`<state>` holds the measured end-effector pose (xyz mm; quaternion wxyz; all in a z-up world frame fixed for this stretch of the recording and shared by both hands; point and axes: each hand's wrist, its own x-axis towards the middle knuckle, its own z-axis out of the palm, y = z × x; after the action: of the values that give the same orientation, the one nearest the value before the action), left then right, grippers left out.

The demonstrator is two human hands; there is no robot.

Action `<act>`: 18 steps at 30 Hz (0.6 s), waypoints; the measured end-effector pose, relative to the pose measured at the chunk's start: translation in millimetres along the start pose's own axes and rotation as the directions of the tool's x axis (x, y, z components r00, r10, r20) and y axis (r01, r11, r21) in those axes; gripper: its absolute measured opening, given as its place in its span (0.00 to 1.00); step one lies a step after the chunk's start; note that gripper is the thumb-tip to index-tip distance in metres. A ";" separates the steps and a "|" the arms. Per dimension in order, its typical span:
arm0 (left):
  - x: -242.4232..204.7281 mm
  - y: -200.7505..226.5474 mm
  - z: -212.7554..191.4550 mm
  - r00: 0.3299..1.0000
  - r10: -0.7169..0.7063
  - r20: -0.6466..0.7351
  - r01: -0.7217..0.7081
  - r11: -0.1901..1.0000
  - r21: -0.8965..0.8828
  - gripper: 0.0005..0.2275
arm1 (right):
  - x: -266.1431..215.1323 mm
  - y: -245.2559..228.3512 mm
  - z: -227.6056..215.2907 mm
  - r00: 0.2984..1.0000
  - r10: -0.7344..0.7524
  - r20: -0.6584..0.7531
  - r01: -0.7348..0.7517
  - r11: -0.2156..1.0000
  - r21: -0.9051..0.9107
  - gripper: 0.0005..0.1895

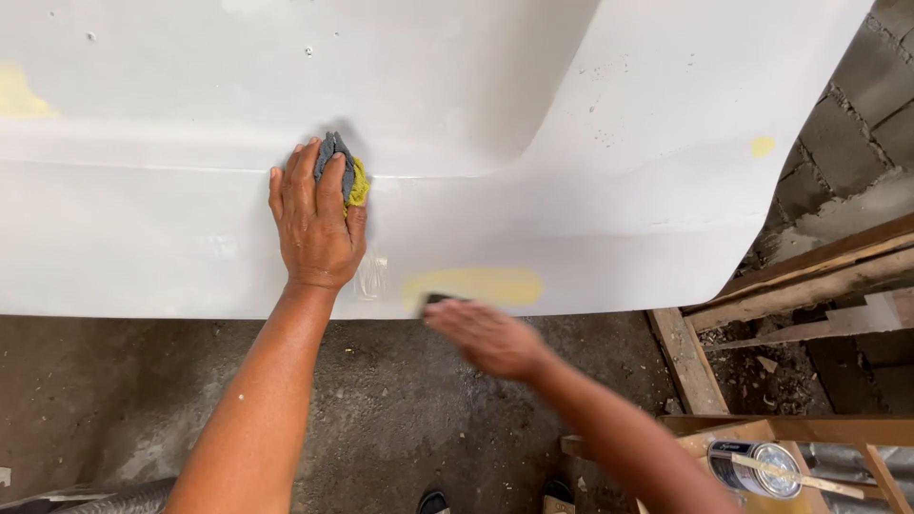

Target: The person sands a white car door panel using a sanding block and a yellow cloth. They repeatedly rub the surface to smooth it out, occasionally dipping the cloth into a green bucket of water to clean it before resuming the sanding process.

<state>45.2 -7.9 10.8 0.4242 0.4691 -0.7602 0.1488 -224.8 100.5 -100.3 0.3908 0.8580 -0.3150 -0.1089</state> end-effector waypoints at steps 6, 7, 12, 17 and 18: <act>-1.6 8.7 8.8 0.998 -0.028 -0.062 0.027 0.999 -0.020 0.24 | -135.8 49.3 61.7 0.995 0.065 -0.071 -0.024 0.881 0.473 0.31; -0.6 8.7 8.9 0.997 -0.030 -0.069 0.029 0.999 -0.016 0.24 | -108.8 44.9 48.2 0.995 0.062 -0.077 -0.019 0.884 0.468 0.31; -0.6 7.7 14.8 0.997 -0.046 -0.069 0.048 0.998 0.032 0.23 | 46.2 10.3 -48.2 0.979 -0.101 0.175 0.013 0.897 0.443 0.33; 2.2 11.1 -2.1 0.998 -0.052 -0.045 0.054 0.997 0.058 0.22 | 67.6 1.9 -41.5 1.000 -0.012 -0.003 0.013 0.886 0.463 0.34; -1.6 12.4 -3.6 0.998 -0.051 -0.025 0.053 0.995 0.089 0.22 | 55.3 -1.8 -25.6 0.986 0.089 -0.141 -0.016 0.892 0.452 0.33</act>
<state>36.9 1.7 13.9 0.4150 0.5057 -0.7353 0.1770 -169.8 82.2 -81.1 0.2087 0.9220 -0.3229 0.0454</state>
